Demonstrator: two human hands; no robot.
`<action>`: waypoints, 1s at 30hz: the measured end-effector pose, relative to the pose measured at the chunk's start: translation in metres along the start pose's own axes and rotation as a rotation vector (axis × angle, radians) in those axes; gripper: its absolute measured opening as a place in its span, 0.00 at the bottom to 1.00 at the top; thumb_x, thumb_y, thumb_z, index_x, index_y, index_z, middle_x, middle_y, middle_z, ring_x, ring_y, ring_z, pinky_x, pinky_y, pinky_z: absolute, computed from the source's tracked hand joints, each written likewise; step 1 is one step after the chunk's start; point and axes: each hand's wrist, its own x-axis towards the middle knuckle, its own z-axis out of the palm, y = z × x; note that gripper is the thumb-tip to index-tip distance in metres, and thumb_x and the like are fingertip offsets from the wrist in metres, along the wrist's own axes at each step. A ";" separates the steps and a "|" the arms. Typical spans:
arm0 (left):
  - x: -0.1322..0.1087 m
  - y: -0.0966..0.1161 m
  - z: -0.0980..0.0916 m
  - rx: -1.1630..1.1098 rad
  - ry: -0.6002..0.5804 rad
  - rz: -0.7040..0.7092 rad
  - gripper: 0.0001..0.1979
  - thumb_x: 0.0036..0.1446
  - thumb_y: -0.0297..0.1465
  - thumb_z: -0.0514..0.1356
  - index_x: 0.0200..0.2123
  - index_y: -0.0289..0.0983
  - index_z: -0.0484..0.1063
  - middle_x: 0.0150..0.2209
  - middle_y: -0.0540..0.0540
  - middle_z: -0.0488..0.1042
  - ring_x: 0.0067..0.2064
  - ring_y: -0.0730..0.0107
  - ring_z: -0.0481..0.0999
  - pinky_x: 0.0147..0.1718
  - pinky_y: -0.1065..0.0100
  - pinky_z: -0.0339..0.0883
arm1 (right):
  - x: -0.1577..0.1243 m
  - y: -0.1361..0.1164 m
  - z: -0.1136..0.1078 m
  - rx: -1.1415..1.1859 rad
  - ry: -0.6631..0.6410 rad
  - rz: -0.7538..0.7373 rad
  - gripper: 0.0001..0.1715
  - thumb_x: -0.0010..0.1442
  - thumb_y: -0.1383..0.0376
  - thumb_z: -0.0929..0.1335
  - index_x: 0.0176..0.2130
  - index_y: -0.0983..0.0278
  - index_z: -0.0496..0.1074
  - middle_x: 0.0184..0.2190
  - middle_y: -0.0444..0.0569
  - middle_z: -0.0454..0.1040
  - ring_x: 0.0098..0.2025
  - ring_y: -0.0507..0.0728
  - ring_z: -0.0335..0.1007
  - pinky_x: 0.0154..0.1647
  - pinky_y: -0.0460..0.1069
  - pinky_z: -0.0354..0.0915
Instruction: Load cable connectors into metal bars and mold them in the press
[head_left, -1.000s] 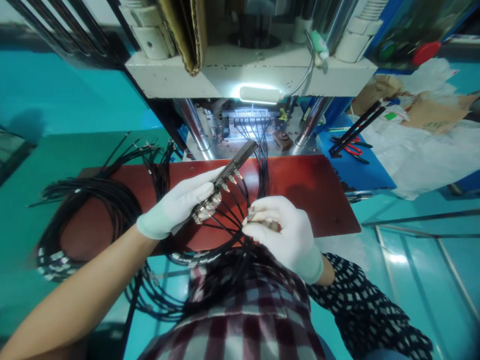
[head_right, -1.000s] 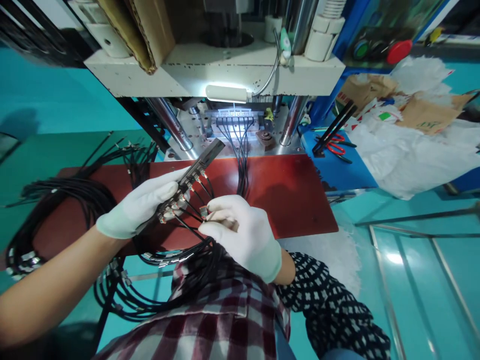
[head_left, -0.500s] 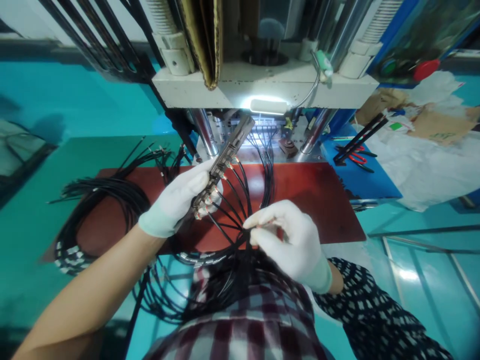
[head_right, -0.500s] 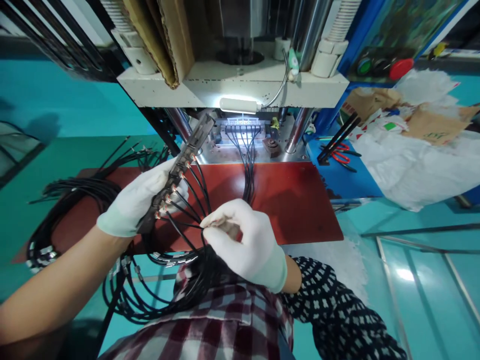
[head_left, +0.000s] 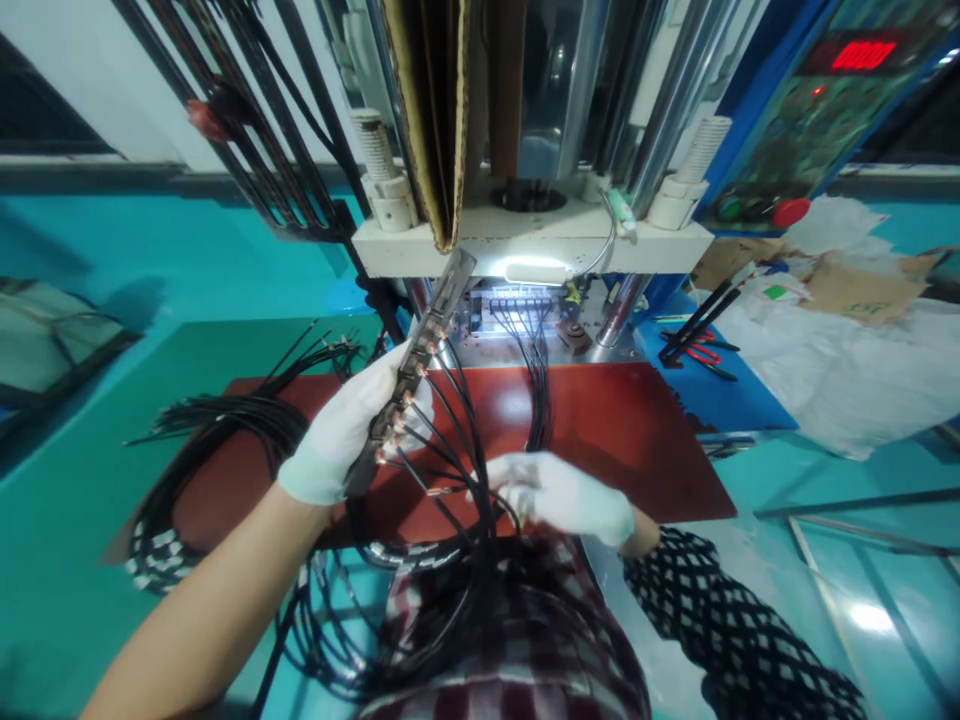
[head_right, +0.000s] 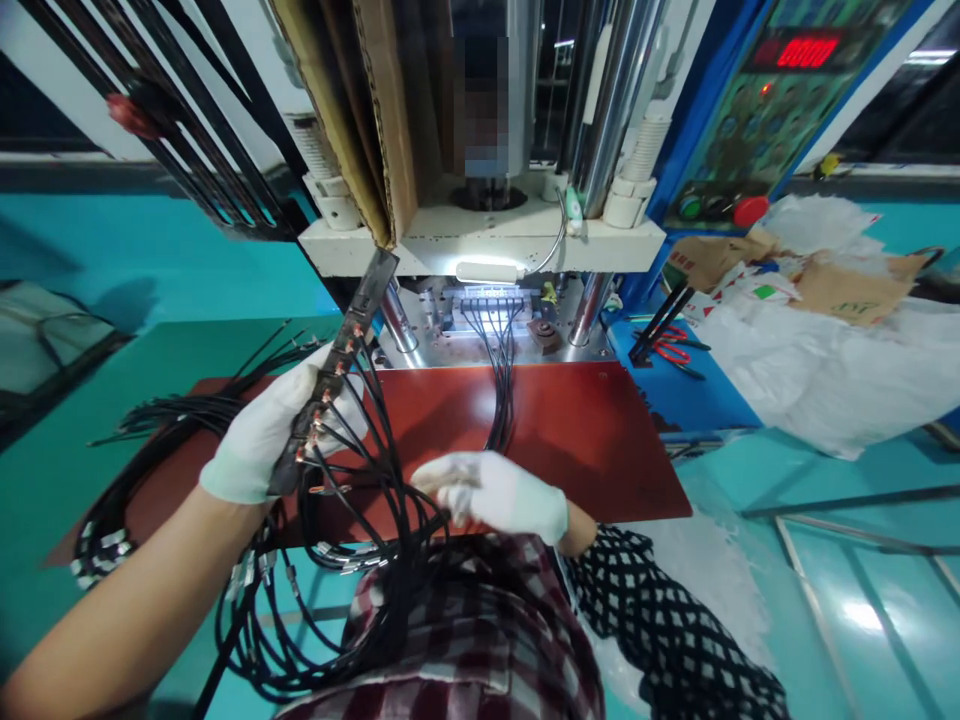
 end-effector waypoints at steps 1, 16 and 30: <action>-0.001 0.001 -0.001 0.005 0.000 0.003 0.30 0.62 0.41 0.62 0.65 0.40 0.63 0.25 0.53 0.65 0.20 0.80 0.61 0.14 0.79 0.59 | 0.003 0.010 0.002 0.109 -0.125 0.052 0.26 0.64 0.52 0.69 0.54 0.66 0.73 0.47 0.54 0.77 0.37 0.51 0.73 0.38 0.46 0.69; -0.010 -0.004 -0.013 0.153 -0.022 -0.072 0.34 0.62 0.43 0.61 0.68 0.41 0.59 0.27 0.50 0.66 0.21 0.79 0.61 0.15 0.78 0.57 | -0.016 0.041 0.000 0.268 0.317 0.117 0.13 0.60 0.59 0.72 0.40 0.66 0.71 0.35 0.49 0.78 0.24 0.45 0.64 0.22 0.41 0.57; -0.001 -0.061 -0.022 0.376 -0.224 -0.246 0.33 0.63 0.42 0.57 0.69 0.41 0.58 0.24 0.49 0.67 0.22 0.72 0.61 0.18 0.71 0.56 | -0.004 0.032 -0.024 0.488 0.649 -0.140 0.21 0.58 0.53 0.73 0.45 0.64 0.75 0.35 0.51 0.78 0.29 0.49 0.68 0.26 0.44 0.58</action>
